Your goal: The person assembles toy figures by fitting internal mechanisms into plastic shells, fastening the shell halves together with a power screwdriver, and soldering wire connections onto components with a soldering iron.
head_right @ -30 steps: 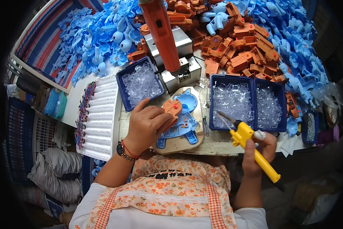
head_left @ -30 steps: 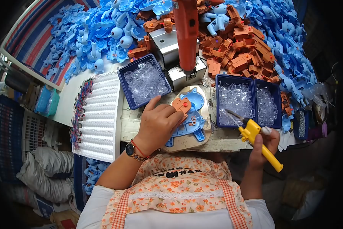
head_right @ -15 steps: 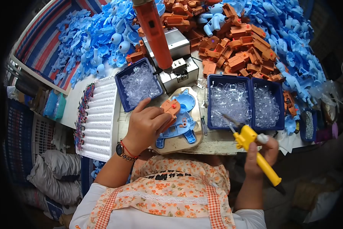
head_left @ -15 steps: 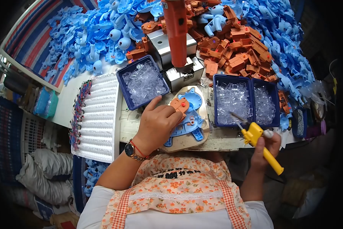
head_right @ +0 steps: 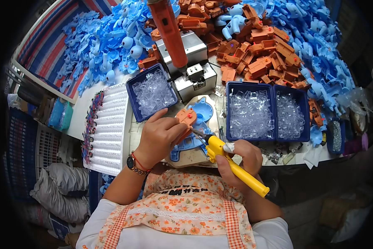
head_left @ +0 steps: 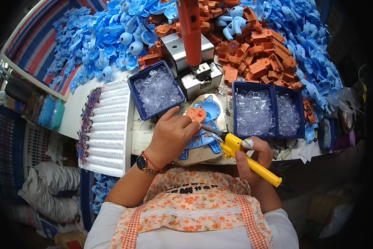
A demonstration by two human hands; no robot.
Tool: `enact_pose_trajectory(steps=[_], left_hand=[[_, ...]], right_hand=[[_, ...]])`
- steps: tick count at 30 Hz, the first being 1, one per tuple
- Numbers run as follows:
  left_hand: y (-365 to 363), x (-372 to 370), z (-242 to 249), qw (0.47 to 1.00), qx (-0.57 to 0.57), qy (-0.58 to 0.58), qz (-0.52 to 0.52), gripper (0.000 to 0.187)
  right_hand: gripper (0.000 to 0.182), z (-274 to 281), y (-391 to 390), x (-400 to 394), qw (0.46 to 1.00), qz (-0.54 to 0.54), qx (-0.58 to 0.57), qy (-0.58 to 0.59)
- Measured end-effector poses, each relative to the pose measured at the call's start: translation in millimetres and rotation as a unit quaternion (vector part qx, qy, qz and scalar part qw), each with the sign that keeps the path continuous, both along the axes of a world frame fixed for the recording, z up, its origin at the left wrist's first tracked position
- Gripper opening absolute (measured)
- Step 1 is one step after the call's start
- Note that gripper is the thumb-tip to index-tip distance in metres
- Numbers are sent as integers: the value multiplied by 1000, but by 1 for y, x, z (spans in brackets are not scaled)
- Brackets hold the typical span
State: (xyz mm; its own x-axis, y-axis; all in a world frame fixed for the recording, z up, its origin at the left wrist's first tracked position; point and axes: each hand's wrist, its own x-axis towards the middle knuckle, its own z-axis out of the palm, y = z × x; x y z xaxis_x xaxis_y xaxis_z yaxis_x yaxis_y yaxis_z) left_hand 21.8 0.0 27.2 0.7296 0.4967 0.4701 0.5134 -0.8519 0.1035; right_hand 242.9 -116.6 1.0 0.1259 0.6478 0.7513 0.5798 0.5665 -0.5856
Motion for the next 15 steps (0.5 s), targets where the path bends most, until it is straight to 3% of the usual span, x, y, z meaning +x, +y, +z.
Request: enact_pose_trajectory(steps=[15], left_hand=[[1,1,-3,1000,1,-8,-8,13]], right_hand=[[31,5,3,0,1000,25,16,-5]])
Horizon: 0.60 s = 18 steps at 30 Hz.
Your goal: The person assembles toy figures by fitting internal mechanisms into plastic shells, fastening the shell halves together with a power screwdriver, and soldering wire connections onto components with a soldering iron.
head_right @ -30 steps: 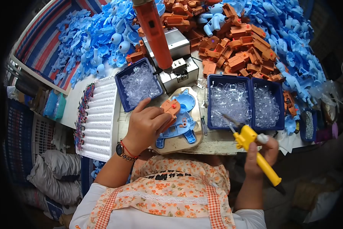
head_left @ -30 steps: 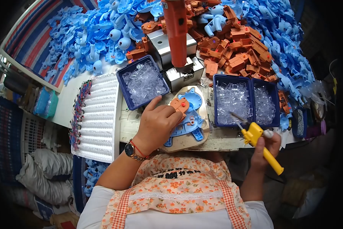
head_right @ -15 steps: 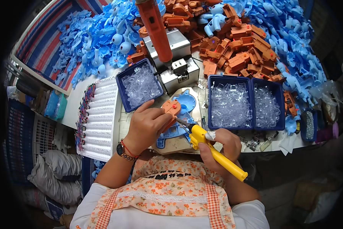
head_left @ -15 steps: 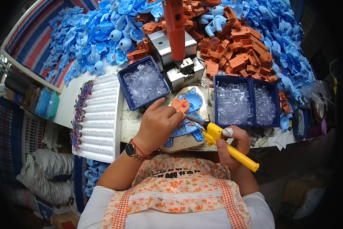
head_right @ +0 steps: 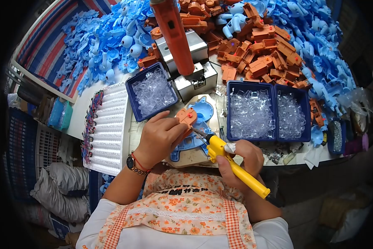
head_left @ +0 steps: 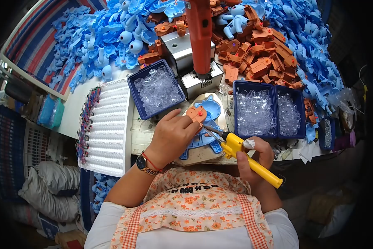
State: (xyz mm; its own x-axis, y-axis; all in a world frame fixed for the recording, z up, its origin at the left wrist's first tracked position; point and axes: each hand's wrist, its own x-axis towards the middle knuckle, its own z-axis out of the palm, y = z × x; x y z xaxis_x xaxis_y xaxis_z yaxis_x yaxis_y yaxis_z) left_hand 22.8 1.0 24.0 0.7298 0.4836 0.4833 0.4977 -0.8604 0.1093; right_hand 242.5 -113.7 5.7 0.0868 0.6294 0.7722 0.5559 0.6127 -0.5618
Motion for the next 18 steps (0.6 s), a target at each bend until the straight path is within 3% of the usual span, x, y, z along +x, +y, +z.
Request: enact_pose_trajectory(steps=[9,12,18], left_hand=[[0,0,0,1000,0,0,5,11],[-1,0,1,1000,-8,6,7,11],[-1,0,1,1000,-13,11,8,12]], right_hand=[[34,-1,-7,4,1000,-15,-14,-5],[28,-4,-14,5,997,9,-81,19],[31,1,-1,4,1000,4,-2,-8]])
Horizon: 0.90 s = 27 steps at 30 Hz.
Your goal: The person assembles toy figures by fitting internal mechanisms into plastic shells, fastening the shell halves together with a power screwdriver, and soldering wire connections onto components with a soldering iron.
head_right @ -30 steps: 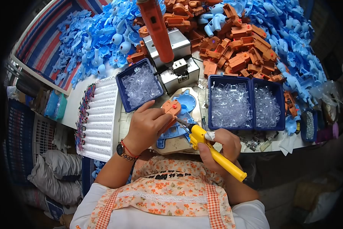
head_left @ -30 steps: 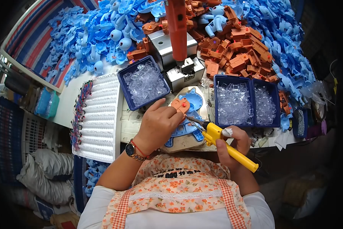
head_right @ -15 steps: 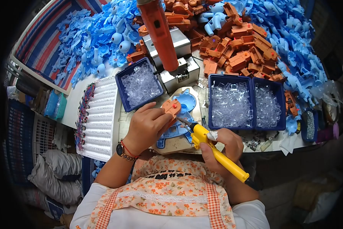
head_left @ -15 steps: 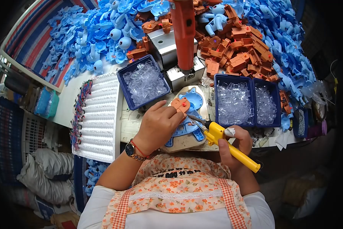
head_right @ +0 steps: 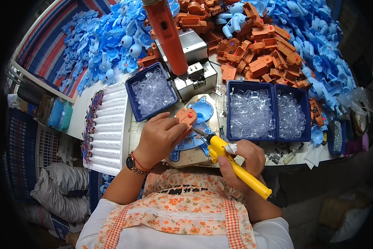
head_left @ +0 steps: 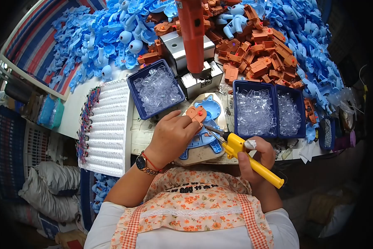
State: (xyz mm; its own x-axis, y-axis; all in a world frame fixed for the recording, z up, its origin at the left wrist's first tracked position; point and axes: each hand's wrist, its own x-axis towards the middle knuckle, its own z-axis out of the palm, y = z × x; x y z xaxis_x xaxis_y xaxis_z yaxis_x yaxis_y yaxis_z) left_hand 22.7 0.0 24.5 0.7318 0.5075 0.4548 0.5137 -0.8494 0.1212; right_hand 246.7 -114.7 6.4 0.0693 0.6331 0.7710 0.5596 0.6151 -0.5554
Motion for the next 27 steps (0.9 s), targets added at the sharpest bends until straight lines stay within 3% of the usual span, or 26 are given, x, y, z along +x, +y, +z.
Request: enact_pose_trajectory(steps=[12,14,17,22,24,27], left_hand=[[1,-1,-1,1000,-17,-22,-4,14],[1,-2,0,999,-15,-39,-13,10],[1,0,3,997,-18,-74,-29,10],[-4,2,9,994,-65,-89,3,15],[-2,0,3,993,-50,-108,17,14],[-1,-4,-2,990,-73,-119,21,15]], right_hand=[[31,1,-3,2,1000,5,-4,-4],[29,-3,-13,3,998,3,-68,18],[28,-2,-19,12,997,-18,-62,47],[25,12,-52,61,979,-173,-64,82],[23,18,-66,93,955,-271,-24,120],[17,38,-95,148,907,-412,13,84]])
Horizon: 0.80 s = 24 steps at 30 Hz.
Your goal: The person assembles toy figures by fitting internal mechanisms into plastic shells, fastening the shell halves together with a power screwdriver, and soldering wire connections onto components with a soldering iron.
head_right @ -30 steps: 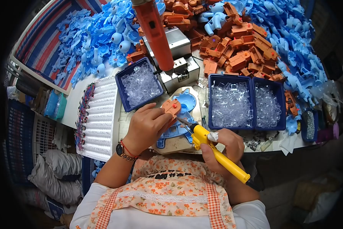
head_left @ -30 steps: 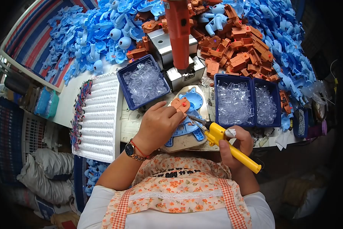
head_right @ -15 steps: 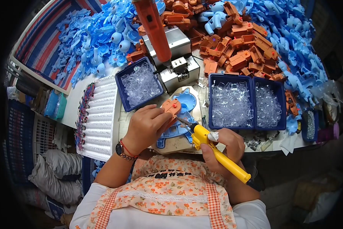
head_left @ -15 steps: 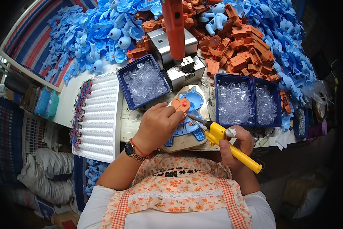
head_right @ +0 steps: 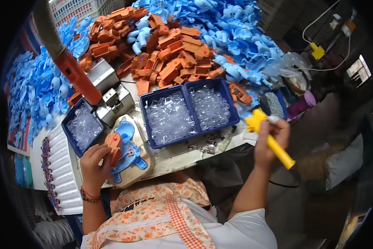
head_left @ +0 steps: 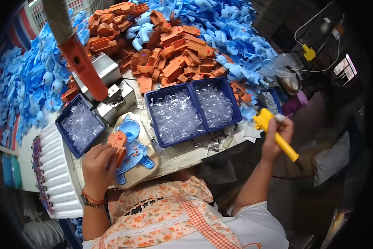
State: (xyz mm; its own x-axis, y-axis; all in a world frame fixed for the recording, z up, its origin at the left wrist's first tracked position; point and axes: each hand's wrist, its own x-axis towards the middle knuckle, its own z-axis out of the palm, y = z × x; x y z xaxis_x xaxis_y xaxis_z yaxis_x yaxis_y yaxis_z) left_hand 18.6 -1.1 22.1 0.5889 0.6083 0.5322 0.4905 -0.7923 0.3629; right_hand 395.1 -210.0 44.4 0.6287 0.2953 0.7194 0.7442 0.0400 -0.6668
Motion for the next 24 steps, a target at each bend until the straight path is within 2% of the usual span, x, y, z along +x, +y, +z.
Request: enact_pose_trajectory(steps=[4,7,10,13,15,17,19,21,22,23,24], left_hand=[[-1,0,5,1000,-2,0,-3,16],[-4,-3,5,1000,-14,-5,12,16],[-8,-12,9,999,-31,-14,9,16],[-11,-28,6,997,-46,-49,42,18],[-9,-44,0,993,-64,-80,58,20],[-11,-57,-2,989,-75,-106,74,20],[-15,-69,-6,980,-105,-137,96,20],[-19,-79,-9,968,-157,-162,108,20],[-21,-83,-12,966,-166,-162,110,18],[-24,-86,-15,964,-176,-165,109,16],[-27,-88,-17,964,-177,-168,109,16]], right_hand=[[18,9,-27,64,993,-117,-3,-2],[16,-7,-27,105,991,-123,14,55],[18,-41,-19,150,993,-102,-5,51],[29,-71,-9,174,995,-101,-20,-16],[40,-94,-14,197,987,-152,-56,23],[47,-107,-12,188,991,-86,9,104],[50,-107,-20,177,965,-153,-77,199],[49,-110,-17,146,948,-137,-10,288],[41,-132,-36,178,882,-68,-34,466],[41,-132,-38,168,882,-66,-34,465],[37,-126,-38,147,866,11,10,500]])
